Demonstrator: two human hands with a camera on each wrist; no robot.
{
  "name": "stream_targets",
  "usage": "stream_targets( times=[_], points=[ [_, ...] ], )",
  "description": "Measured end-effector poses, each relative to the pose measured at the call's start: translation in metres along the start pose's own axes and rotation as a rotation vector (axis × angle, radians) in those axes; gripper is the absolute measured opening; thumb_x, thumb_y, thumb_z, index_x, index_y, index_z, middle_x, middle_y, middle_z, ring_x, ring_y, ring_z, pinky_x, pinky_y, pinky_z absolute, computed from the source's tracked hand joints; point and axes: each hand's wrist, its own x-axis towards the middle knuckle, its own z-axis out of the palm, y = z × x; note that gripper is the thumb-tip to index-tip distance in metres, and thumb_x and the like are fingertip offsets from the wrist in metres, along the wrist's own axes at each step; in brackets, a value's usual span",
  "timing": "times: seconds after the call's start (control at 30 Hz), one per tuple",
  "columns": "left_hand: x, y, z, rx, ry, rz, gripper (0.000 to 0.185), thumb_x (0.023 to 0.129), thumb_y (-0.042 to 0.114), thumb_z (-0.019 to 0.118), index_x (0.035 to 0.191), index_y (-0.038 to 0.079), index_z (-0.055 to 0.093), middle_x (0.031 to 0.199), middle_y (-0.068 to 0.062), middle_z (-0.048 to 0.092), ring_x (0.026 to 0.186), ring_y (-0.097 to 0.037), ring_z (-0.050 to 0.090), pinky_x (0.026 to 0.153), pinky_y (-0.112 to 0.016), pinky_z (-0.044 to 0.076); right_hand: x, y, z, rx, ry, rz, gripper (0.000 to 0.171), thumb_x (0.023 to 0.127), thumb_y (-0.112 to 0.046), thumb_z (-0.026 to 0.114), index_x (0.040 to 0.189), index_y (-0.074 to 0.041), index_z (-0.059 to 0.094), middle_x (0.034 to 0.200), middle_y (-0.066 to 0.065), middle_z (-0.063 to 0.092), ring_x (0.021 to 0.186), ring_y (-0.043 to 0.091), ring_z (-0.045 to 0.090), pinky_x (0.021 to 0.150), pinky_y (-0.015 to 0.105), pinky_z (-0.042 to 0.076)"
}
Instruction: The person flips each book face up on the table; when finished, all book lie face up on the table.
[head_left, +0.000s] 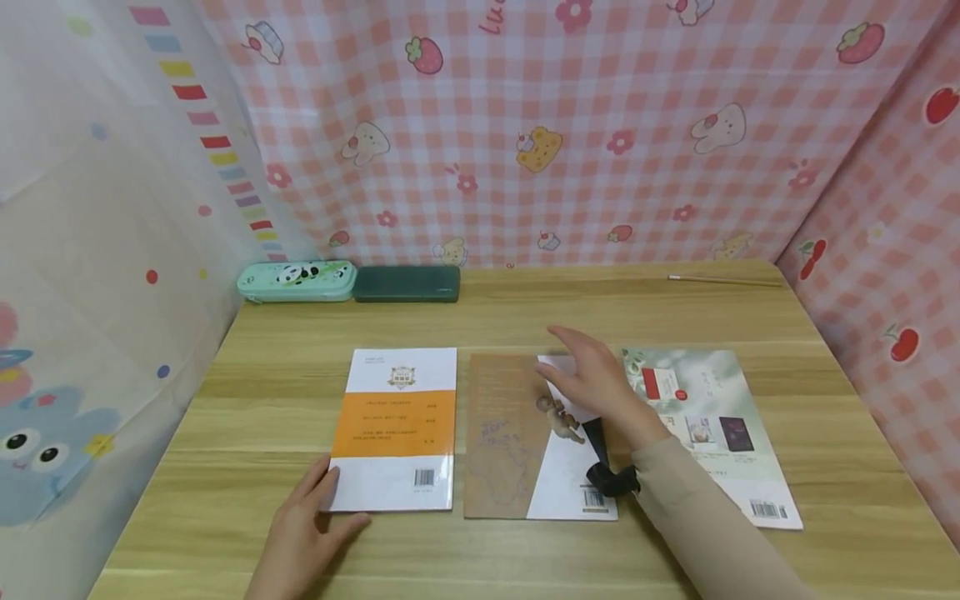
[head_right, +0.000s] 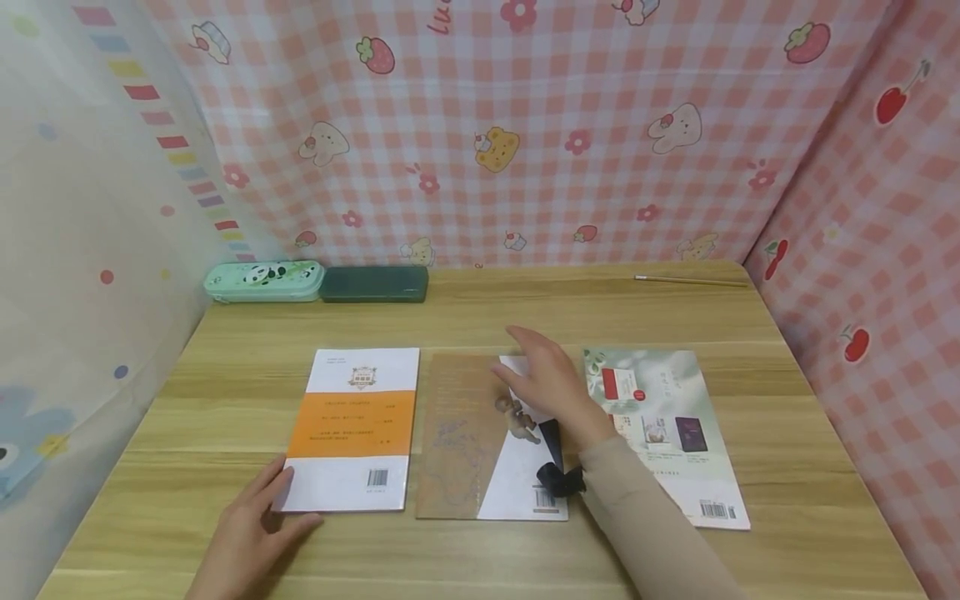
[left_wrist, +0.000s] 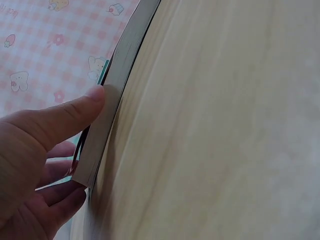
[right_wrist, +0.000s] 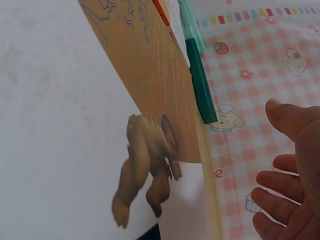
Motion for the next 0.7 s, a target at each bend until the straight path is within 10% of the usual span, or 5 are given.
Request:
stream_targets(
  times=[0.7],
  points=[
    [0.001,-0.002,-0.001,0.025,0.013,-0.019,0.065,0.083,0.015,0.085,0.134,-0.013,0.057,0.147,-0.028,0.048,0.133,-0.046,0.049,0.107,-0.057,0.043,0.026,-0.013,0.027,0.056,-0.068,-0.023,0.066,0.095,-0.032,0.073,0.146,0.001,0.049,0.147,0.02,0.053,0.138,0.037,0.047,0.116,0.05,0.036]
  ],
)
